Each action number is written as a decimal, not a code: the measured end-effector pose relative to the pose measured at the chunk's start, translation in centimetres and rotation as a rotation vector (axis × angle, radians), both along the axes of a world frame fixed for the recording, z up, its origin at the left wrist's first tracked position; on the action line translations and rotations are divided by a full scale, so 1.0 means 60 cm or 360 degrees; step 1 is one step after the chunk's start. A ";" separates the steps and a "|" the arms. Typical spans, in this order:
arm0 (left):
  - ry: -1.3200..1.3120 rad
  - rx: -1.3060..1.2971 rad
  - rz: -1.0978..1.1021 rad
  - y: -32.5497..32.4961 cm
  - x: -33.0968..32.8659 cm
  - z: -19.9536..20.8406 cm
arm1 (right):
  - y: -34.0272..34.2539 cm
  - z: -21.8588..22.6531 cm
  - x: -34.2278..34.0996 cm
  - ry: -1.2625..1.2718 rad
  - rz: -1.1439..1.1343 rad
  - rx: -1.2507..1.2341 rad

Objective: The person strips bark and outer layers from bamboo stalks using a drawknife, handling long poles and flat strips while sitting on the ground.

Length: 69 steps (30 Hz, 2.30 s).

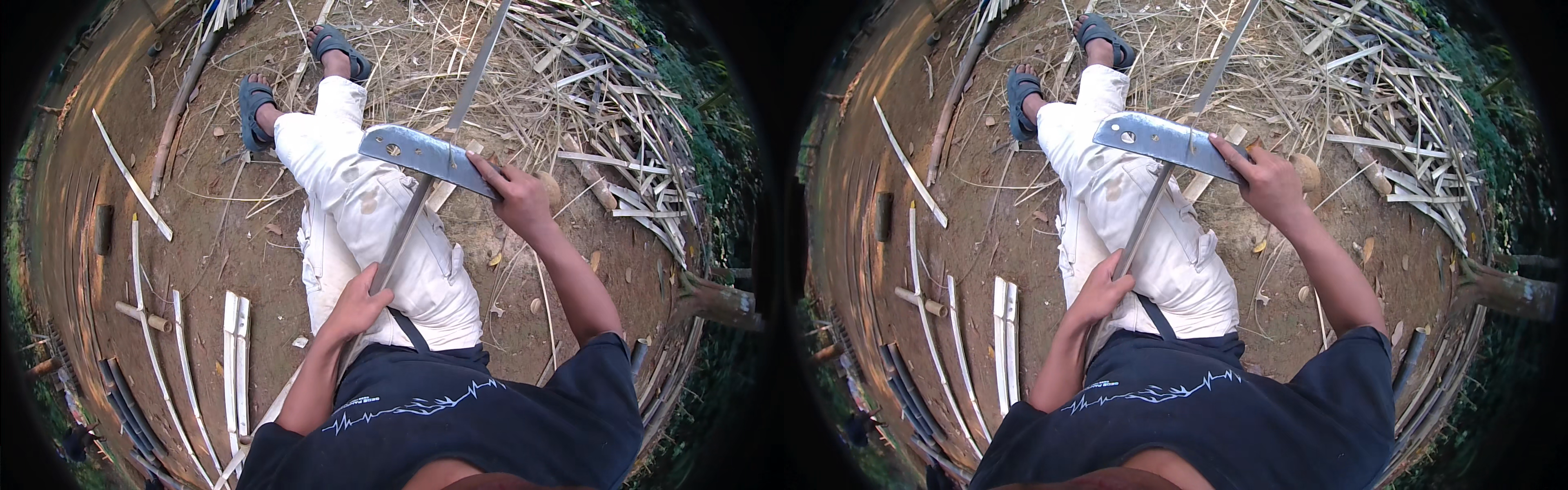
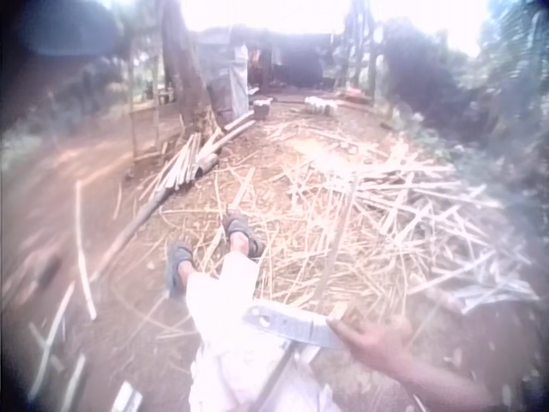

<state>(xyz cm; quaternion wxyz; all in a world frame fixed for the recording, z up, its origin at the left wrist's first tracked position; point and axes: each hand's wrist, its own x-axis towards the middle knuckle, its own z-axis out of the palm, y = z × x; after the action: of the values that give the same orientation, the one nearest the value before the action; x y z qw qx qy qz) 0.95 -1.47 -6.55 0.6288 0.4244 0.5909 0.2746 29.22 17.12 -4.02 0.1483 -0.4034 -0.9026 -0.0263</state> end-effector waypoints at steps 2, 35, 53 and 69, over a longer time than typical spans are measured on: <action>-0.0044 -0.0050 0.0025 -0.004 -0.004 -0.004 | -0.014 -0.001 -0.014 -0.0046 0.0018 -0.0091; -0.1511 -0.0946 0.0025 -0.025 -0.053 -0.007 | -0.079 0.010 -0.048 -0.0191 0.0326 -0.0211; -0.0771 -0.0627 -0.0019 -0.059 -0.043 0.031 | 0.090 -0.021 0.034 0.0048 -0.0221 -0.0245; 0.0541 -0.0216 -0.0147 -0.072 -0.015 0.084 | 0.013 -0.037 0.057 0.0409 -0.0339 -0.0233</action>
<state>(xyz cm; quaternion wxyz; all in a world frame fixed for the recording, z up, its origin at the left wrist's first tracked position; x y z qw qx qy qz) 0.03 -5.80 -1.49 0.5589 0.4480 0.6857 0.1293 32.66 17.88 -6.25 0.2290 -0.5064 -0.8279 0.0757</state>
